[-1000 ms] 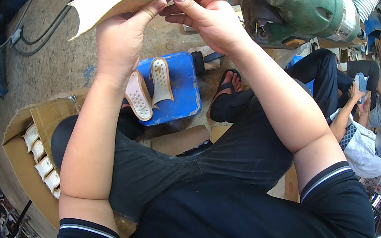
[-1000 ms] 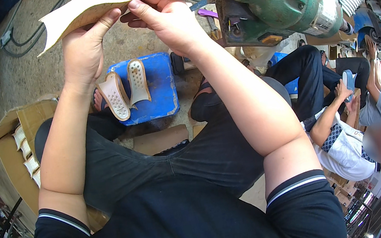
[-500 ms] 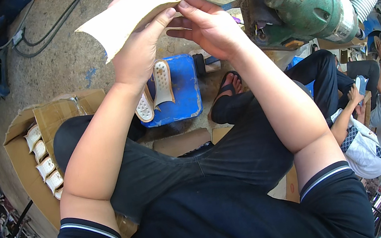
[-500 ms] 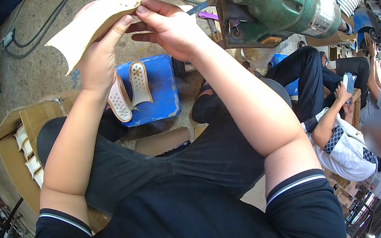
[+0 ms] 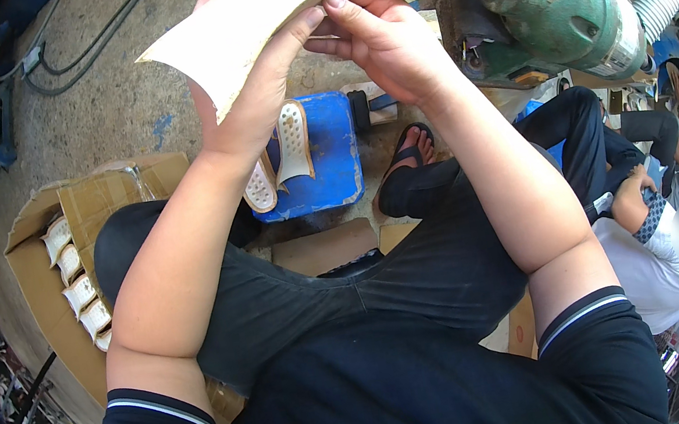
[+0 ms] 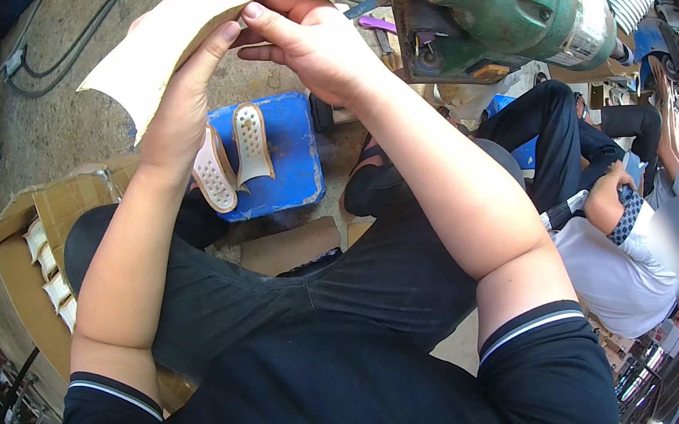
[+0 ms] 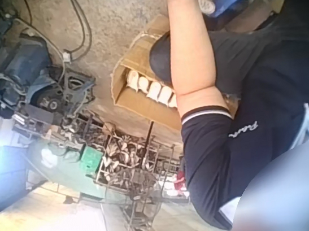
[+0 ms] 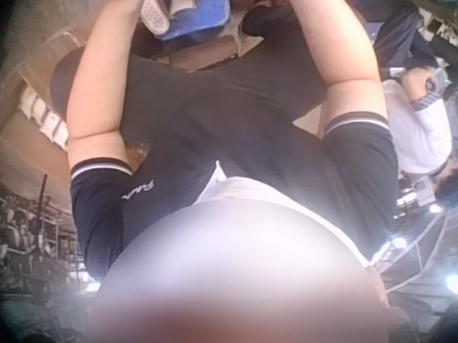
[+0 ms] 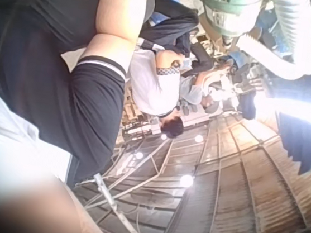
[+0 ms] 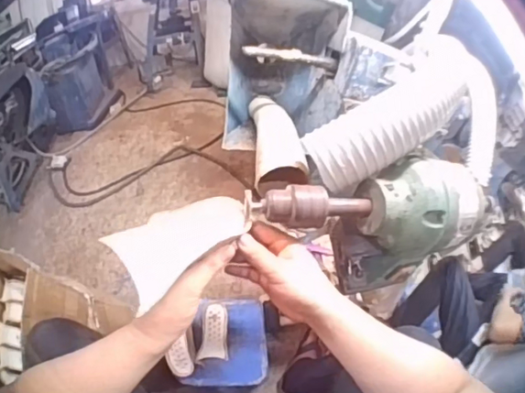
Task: The person sits on the floor and uses a bench grinder to smooth the edges of shoe insoles. They pick up insoles from a blue tray, press the edges against the rotating wheel, rotate the insole to grind different sides, and place the finished insoles back on the tray.
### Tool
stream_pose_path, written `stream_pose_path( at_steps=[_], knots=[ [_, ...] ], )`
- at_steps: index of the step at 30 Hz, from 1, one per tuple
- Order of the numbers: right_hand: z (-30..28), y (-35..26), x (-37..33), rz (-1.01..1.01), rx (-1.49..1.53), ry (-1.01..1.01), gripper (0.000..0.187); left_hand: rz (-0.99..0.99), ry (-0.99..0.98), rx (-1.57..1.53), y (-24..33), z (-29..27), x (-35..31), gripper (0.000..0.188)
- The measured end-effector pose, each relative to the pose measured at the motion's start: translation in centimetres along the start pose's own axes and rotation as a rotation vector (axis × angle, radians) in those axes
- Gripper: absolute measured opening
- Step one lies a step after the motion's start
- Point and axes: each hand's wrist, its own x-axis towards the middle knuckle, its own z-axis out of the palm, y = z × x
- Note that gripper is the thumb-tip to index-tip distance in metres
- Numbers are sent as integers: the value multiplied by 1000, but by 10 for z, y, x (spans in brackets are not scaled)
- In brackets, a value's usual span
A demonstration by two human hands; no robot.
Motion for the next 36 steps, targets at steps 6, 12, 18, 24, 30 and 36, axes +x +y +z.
stream_pose_path(
  at_steps=[6,12,18,24,30,36],
  knots=[
    [-1,3,5,-11,54,-9,42,103,26,265,21,1,2,32],
    [-2,6,9,-3,140,28,43,435,-62,679,19,-3,15,40],
    [1,2,10,127,131,174,32,469,99,588,-9,8,13,41],
    [0,-8,-4,294,280,-37,36,111,143,194,-14,15,-16,54],
    [-1,-19,-15,296,155,-123,45,-118,73,-146,-2,23,-37,61],
    [-8,-12,-14,301,124,34,43,-414,124,-377,-16,13,-17,38]
  ],
)
